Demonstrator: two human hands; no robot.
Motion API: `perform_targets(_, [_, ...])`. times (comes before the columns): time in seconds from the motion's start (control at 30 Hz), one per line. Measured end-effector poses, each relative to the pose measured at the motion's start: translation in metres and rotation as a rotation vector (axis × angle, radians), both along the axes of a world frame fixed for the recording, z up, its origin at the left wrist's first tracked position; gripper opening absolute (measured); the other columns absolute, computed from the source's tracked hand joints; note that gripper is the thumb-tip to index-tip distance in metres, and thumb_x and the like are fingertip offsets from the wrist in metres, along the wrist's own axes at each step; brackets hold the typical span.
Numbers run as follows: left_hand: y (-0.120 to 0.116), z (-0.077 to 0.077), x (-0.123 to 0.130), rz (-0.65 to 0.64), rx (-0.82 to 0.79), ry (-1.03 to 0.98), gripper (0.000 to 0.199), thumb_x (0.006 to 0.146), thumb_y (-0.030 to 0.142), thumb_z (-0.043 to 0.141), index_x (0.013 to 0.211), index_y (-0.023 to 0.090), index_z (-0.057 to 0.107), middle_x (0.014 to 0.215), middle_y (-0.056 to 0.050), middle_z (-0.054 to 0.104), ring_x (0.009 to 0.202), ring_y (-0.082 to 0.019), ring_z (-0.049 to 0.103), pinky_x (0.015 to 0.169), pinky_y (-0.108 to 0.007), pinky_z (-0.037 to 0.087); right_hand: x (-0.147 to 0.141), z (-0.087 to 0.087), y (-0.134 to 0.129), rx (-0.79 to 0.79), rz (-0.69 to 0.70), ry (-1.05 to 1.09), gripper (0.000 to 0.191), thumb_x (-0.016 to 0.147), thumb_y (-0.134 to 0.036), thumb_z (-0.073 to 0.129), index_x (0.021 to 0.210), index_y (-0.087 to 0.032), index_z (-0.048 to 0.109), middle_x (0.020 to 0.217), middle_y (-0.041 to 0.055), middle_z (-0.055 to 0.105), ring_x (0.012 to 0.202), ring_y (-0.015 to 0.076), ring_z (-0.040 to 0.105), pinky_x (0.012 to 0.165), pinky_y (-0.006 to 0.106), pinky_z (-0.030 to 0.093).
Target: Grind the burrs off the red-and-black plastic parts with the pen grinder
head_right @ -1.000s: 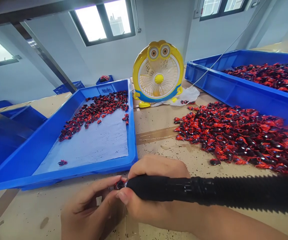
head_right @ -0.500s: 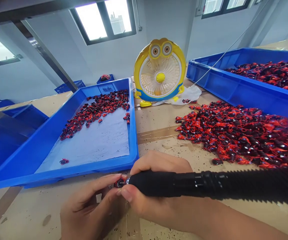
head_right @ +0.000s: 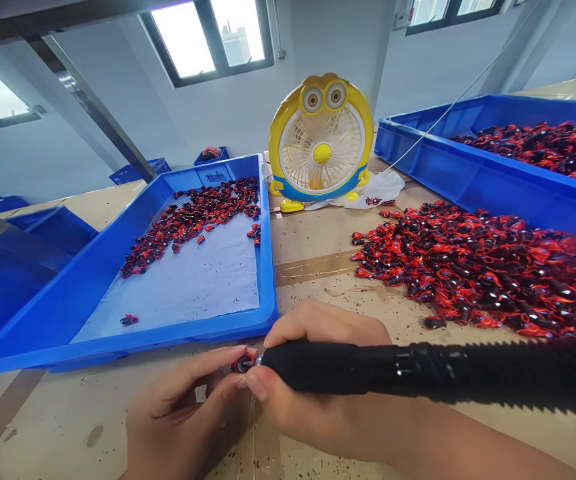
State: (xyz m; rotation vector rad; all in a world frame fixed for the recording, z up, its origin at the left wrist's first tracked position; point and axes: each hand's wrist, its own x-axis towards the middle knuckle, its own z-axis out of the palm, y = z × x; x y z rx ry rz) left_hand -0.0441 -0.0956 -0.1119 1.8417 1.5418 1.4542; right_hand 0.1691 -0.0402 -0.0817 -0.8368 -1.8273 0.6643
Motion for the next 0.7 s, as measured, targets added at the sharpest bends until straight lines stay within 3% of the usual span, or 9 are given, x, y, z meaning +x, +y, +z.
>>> perform_targets(0.17, [0.0005, -0.0020, 0.0005, -0.025, -0.004, -0.021, 0.030, 0.085, 0.017, 0.089, 0.105, 0.040, 0.088, 0.096, 0.010, 0.090, 0.061, -0.005, 0.075, 0.061, -0.009, 0.059, -0.0016, -0.0014, 0.0012, -0.008, 0.001, -0.004, 0.010, 0.086, -0.028, 0.077, 0.090, -0.032, 0.070, 0.074, -0.0118, 0.071, 0.059, 0.0054, 0.063, 0.057, 0.017, 0.048])
perform_targets(0.3, [0.0002, 0.0001, -0.0003, 0.057, -0.010, -0.013, 0.026, 0.084, 0.020, 0.090, 0.102, 0.040, 0.088, 0.089, 0.011, 0.089, 0.051, -0.005, 0.066, 0.057, -0.010, 0.057, -0.0018, -0.0011, 0.0016, -0.032, 0.005, 0.004, 0.013, 0.090, -0.039, 0.080, 0.092, -0.032, 0.069, 0.076, -0.0121, 0.071, 0.062, 0.0061, 0.064, 0.061, 0.018, 0.049])
perform_targets(0.47, [-0.0007, 0.0035, 0.0002, 0.043, -0.045, -0.013, 0.027, 0.085, 0.023, 0.090, 0.103, 0.042, 0.088, 0.092, 0.012, 0.089, 0.053, -0.005, 0.068, 0.057, -0.011, 0.057, -0.0011, -0.0013, 0.0014, -0.047, -0.018, 0.014, 0.014, 0.089, -0.040, 0.080, 0.091, -0.033, 0.068, 0.072, -0.0122, 0.067, 0.057, 0.0066, 0.059, 0.057, 0.019, 0.046])
perform_targets(0.57, [-0.0009, 0.0020, 0.0011, 0.081, -0.040, -0.008, 0.025, 0.084, 0.025, 0.091, 0.102, 0.043, 0.088, 0.087, 0.012, 0.089, 0.049, -0.004, 0.064, 0.055, -0.010, 0.056, -0.0028, -0.0029, 0.0019, -0.014, -0.006, 0.005, 0.015, 0.090, -0.041, 0.081, 0.096, -0.032, 0.069, 0.079, -0.0106, 0.072, 0.065, 0.0075, 0.065, 0.065, 0.019, 0.052])
perform_targets(0.7, [-0.0013, 0.0000, 0.0004, 0.025, -0.012, -0.040, 0.028, 0.085, 0.021, 0.089, 0.103, 0.043, 0.088, 0.094, 0.012, 0.090, 0.064, -0.006, 0.076, 0.063, -0.009, 0.059, -0.0046, -0.0040, 0.0012, -0.017, 0.043, 0.014, 0.012, 0.090, -0.033, 0.078, 0.094, -0.031, 0.068, 0.076, -0.0106, 0.071, 0.061, 0.0066, 0.064, 0.060, 0.017, 0.051])
